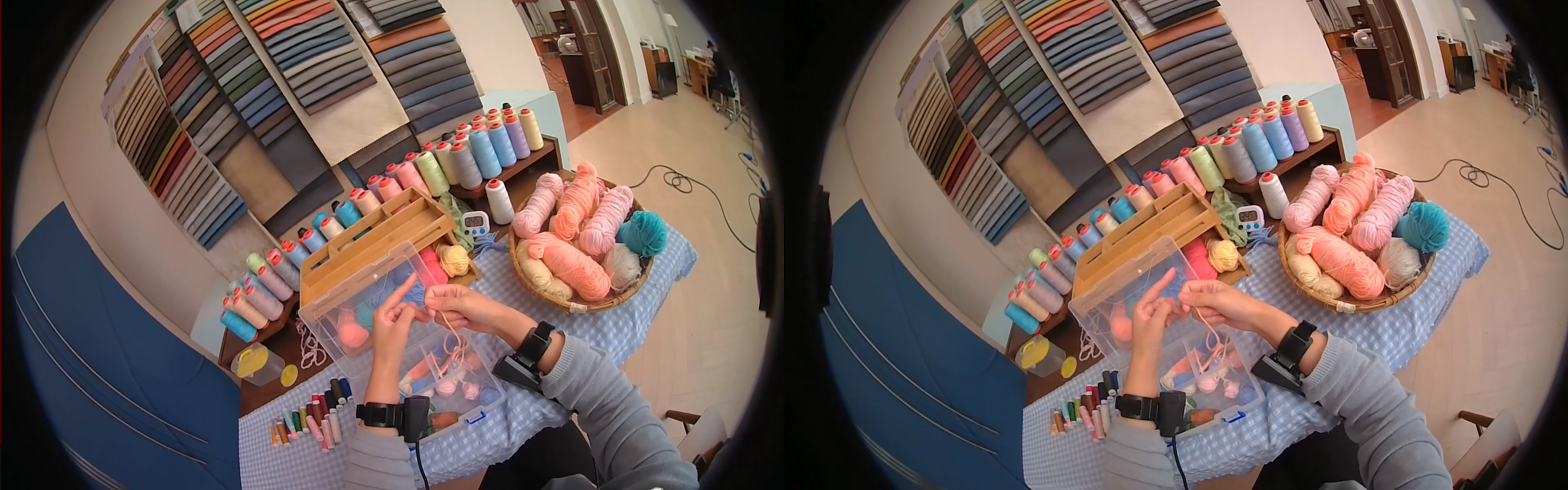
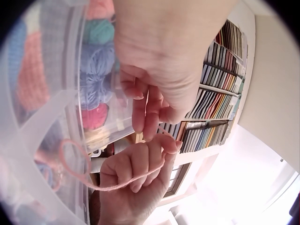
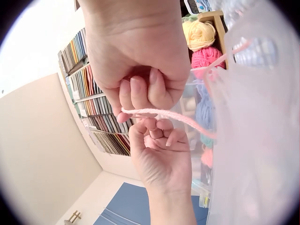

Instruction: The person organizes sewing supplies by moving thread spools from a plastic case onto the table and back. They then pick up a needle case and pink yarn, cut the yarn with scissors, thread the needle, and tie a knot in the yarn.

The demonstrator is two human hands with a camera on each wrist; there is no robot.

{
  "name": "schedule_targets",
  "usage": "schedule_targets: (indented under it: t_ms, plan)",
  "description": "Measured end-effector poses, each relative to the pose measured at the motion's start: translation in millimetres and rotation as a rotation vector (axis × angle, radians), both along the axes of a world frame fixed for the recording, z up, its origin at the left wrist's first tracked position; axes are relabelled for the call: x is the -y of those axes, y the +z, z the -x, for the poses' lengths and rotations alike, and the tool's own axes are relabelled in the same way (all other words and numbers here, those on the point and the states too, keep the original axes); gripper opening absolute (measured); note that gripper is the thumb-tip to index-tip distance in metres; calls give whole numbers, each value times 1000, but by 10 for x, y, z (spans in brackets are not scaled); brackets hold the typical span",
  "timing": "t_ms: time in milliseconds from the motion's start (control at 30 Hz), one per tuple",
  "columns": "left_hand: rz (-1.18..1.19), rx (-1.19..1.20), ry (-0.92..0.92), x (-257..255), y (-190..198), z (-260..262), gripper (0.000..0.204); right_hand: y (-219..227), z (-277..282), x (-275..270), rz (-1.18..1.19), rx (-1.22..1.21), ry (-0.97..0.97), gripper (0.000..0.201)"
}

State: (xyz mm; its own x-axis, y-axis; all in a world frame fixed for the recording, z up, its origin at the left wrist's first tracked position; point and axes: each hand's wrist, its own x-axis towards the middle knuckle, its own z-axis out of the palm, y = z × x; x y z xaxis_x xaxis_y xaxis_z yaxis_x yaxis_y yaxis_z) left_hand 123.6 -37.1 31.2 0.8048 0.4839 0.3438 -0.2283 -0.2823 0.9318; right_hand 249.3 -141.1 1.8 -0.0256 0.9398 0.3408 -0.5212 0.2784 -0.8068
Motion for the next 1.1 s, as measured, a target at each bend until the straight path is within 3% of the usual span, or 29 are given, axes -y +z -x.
schedule_targets:
  t_ms: [200,533,800,1100]
  plan:
    - [14,19,44,-42,-32,20,46,20,37,8,9,140,-36,20]
    - [39,115,65,5,-26,0,39,-33,17,-25,35,172,-48,15]
    - [-68,126,82,-15,-35,-5,42,63,50,32,29,365,-282,21]
    - [120,187,-27,100,16,8,43,42,34,47,15,386,-199,21]
